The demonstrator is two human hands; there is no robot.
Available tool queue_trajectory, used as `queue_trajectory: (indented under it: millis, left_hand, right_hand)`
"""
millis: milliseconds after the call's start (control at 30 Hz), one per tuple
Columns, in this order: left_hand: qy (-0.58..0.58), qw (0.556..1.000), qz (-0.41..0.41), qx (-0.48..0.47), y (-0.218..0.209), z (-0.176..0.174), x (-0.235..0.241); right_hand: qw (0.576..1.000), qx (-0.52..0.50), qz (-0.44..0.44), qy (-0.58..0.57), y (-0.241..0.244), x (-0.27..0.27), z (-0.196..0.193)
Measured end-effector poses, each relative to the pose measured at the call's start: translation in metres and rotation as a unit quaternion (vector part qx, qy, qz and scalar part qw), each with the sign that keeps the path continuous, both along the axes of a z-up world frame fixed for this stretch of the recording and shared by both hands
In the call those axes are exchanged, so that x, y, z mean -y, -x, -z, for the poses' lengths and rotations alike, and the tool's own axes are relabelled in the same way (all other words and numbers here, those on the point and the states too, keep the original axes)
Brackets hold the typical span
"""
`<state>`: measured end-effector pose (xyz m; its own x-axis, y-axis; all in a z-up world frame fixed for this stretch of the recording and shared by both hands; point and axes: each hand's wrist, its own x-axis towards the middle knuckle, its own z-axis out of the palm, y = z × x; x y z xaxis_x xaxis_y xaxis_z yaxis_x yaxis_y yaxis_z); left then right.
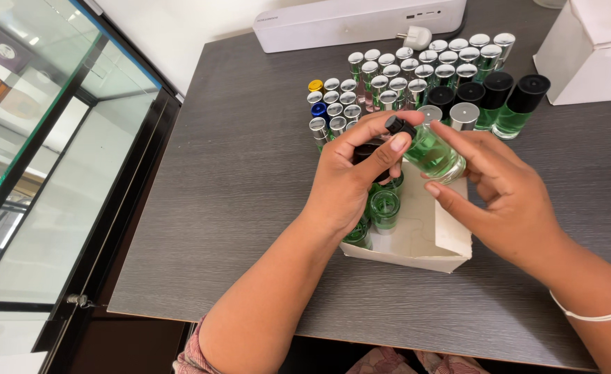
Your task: The person picks up small green bottles from a white box, removes the black caps, and replaces them with silver caps. The person then places the capped bottles back into the box.
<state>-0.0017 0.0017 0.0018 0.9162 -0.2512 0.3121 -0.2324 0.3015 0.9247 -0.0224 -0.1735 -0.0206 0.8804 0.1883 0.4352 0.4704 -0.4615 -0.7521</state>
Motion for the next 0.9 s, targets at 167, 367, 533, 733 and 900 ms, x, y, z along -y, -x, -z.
queue_trajectory:
  millis: [167,367,533,733,900]
  left_hand:
    - [-0.003,1.000,0.002,-0.007,-0.0003,0.0005,-0.0016]
    - [0.007,1.000,0.004,-0.020,-0.0011,-0.0001,0.0008]
    - [0.015,0.999,0.002,-0.044,-0.0016,0.0006,0.0017]
    - [0.009,0.999,-0.010,-0.052,-0.0007,-0.0023,0.0016]
    - [0.012,0.999,-0.015,-0.044,-0.0015,-0.0009,0.0020]
  right_hand:
    - [0.988,-0.008,-0.103,-0.117,-0.0029,-0.0004,0.0002]
    - [0.983,-0.027,-0.109,-0.144,-0.0035,0.0023,0.0026]
    - [0.983,0.003,-0.119,-0.141,-0.0047,-0.0001,0.0050]
    - [0.993,0.051,-0.078,-0.073,-0.0035,-0.0013,0.0057]
    - [0.998,0.064,-0.014,-0.013,-0.0010,-0.0022,0.0056]
